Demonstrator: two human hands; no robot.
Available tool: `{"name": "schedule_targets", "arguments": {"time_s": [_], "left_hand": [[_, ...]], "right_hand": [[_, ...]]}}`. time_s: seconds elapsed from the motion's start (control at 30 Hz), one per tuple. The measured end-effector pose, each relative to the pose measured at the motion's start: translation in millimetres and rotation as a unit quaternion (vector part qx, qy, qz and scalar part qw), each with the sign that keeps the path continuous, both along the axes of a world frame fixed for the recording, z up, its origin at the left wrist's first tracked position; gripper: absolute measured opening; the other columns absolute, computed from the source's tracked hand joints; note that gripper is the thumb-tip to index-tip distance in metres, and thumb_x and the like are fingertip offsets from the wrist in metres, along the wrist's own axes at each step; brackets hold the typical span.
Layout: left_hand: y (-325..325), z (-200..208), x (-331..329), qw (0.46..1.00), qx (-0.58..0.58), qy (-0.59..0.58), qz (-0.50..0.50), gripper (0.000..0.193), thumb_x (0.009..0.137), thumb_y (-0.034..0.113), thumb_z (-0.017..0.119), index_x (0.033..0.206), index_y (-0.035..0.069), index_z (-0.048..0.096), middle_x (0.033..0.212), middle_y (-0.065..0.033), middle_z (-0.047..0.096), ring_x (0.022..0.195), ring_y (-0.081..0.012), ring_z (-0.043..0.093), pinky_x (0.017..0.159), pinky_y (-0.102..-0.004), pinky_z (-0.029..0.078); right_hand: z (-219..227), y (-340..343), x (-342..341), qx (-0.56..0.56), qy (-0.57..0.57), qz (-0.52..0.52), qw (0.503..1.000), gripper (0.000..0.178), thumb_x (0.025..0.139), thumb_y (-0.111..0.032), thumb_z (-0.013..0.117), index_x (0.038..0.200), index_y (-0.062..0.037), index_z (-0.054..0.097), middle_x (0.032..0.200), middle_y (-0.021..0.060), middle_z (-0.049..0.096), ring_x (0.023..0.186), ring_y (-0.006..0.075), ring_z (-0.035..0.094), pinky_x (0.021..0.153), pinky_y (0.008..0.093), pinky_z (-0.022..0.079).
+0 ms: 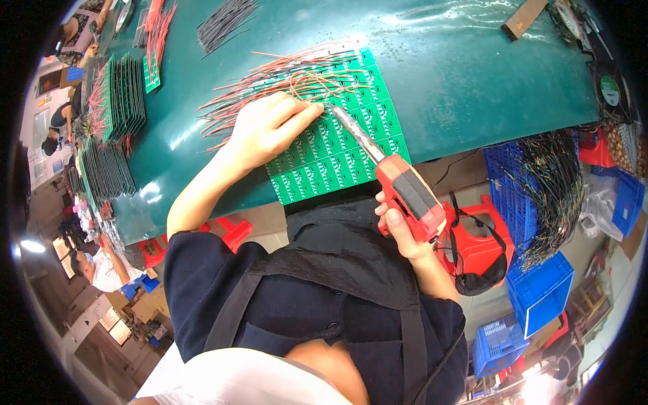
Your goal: The person solders multiple red and black wires onto individual green printed circuit boards using a soldering iron and solder wire at a factory workbench.
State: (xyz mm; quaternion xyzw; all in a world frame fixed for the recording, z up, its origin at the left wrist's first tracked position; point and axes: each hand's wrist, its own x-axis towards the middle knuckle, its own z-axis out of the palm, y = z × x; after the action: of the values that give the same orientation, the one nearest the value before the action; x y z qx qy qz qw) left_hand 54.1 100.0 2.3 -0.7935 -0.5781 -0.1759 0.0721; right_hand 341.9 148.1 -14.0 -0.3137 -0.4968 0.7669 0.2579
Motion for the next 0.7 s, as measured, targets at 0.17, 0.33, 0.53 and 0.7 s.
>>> {"name": "schedule_targets", "arguments": {"time_s": [0.17, 0.33, 0.53, 0.7], "left_hand": [[0.6, 0.4, 0.3, 1.000, -0.005, 0.006, 0.005, 0.027, 0.067, 0.010, 0.062, 0.094, 0.005, 0.061, 0.073, -0.0010, 0.050, 0.066, -0.0145, 0.053, 0.051, -0.0259, 0.046], [0.5, -1.8, 0.0, 1.000, -0.003, 0.005, 0.005, 0.026, 0.067, 0.010, 0.061, 0.093, 0.004, 0.061, 0.073, -0.0011, 0.050, 0.065, -0.0147, 0.052, 0.050, -0.0256, 0.045], [0.2, -2.1, 1.7, 1.000, -0.006, -0.013, 0.011, 0.026, 0.067, 0.010, 0.061, 0.092, 0.005, 0.062, 0.074, -0.0019, 0.052, 0.066, -0.0160, 0.053, 0.052, -0.0272, 0.046], [5.7, -1.0, 5.0, 0.999, 0.010, -0.040, 0.011, 0.025, 0.068, 0.009, 0.061, 0.093, 0.005, 0.062, 0.077, -0.0031, 0.054, 0.067, -0.0176, 0.055, 0.054, -0.0291, 0.047]], "right_hand": [[6.8, 0.8, -4.5, 0.017, -0.036, -0.001, 0.999, 0.037, 0.086, -0.024, 0.056, 0.106, 0.0069, 0.053, 0.086, 0.0115, 0.059, 0.062, 0.0140, 0.057, 0.055, 0.0265, 0.048], [5.7, 4.5, -6.8, 0.024, 0.021, -0.021, 0.999, 0.042, 0.084, -0.028, 0.056, 0.107, 0.0063, 0.052, 0.093, 0.0148, 0.056, 0.081, 0.0202, 0.058, 0.057, 0.0273, 0.051], [5.3, 12.5, 0.0, 0.007, 0.056, -0.003, 0.998, 0.043, 0.085, -0.023, 0.057, 0.118, 0.0032, 0.047, 0.100, 0.0142, 0.055, 0.090, 0.0223, 0.059, 0.062, 0.0292, 0.054], [5.5, 13.9, 2.4, 0.021, 0.054, -0.007, 0.998, 0.041, 0.085, -0.023, 0.057, 0.116, 0.0030, 0.048, 0.099, 0.0141, 0.056, 0.086, 0.0211, 0.060, 0.062, 0.0288, 0.053]]}}
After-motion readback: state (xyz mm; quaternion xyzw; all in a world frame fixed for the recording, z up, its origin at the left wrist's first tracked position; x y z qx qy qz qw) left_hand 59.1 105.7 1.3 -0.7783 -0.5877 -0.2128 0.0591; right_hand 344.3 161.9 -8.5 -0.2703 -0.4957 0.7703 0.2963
